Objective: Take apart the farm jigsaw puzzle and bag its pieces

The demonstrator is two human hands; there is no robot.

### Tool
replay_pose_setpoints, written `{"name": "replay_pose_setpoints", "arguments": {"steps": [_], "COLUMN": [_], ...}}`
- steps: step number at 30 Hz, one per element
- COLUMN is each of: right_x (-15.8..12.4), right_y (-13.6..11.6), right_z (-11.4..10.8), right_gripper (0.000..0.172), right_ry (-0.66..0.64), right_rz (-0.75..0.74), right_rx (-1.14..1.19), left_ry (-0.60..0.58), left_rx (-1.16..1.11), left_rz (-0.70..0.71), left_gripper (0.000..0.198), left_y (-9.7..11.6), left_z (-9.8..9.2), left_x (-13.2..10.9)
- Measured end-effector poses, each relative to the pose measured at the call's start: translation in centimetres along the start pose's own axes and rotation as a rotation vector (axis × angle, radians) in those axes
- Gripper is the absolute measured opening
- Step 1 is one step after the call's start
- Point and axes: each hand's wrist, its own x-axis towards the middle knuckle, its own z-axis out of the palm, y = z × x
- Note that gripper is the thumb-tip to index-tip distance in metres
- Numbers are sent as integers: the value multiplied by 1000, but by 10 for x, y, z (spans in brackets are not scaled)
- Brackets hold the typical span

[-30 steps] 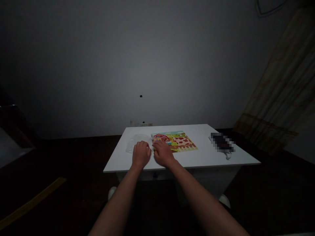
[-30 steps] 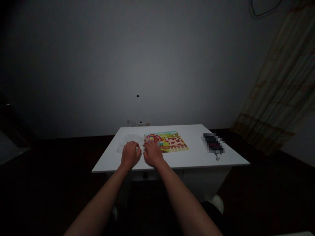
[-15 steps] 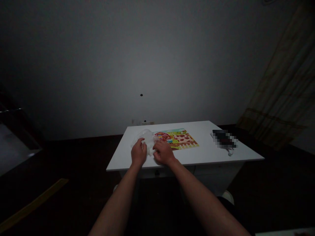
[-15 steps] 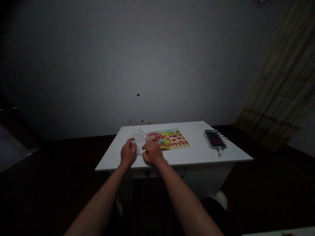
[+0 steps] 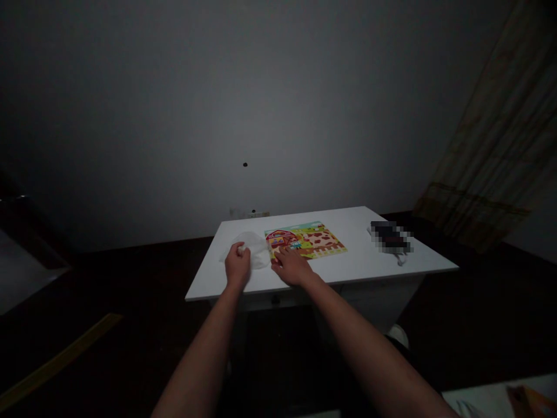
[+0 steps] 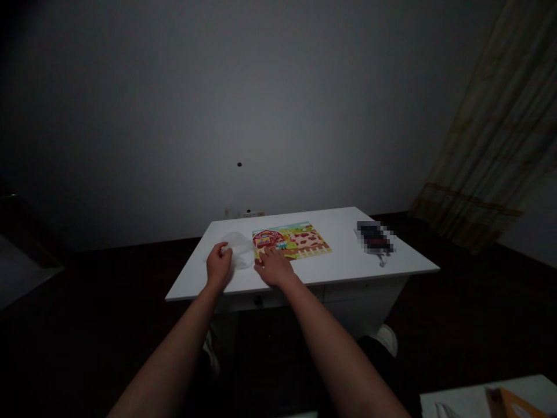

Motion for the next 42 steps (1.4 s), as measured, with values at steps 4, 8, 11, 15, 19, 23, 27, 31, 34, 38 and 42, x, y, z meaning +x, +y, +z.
{"name": "replay_pose_setpoints", "arguments": {"steps": [4, 8, 11, 15, 19, 23, 27, 31, 34, 38, 42], "right_x": [-6, -2, 6, 15, 14, 4, -1, 8, 22, 42, 53], "right_y": [1, -4, -6, -1, 10, 18, 17, 3, -15, -36, -39], "right_z": [-17, -32, -35, -33, -28, -21, -15, -15, -19, -18, -16], "right_gripper": [41, 42, 46, 56, 60, 51, 43, 31, 29, 28, 61], "right_ry": [8, -12, -54, -80, -10, 118, 361, 462, 326, 195, 146], "right_rz": [-58, -49, -109, -193, -117, 12, 117, -76, -78, -14, -120], "right_rx": [-37, -137, -219, -251, -146, -18, 132, 143, 69, 7, 61], "left_ry": [-55, -92, -76, -76, -112, -87, -26, -91, -121, -137, -120], "left_rx": [-18, 12, 37, 63, 108, 128, 153, 206, 205, 201, 163], "left_rz": [54, 76, 51, 17, 31, 138, 315, 395, 439, 449, 466], "left_gripper": [42, 29, 23, 15, 20, 35, 30, 14, 17, 20, 21], "left_y": [0, 1, 2, 4, 3, 3, 5, 10, 12, 11, 6], "left_z": [3, 2, 1, 1, 2, 2, 2, 2, 1, -1, 0], "left_x": [-2, -3, -3, -3, -4, -6, -9, -11, -13, -15, -14]}}
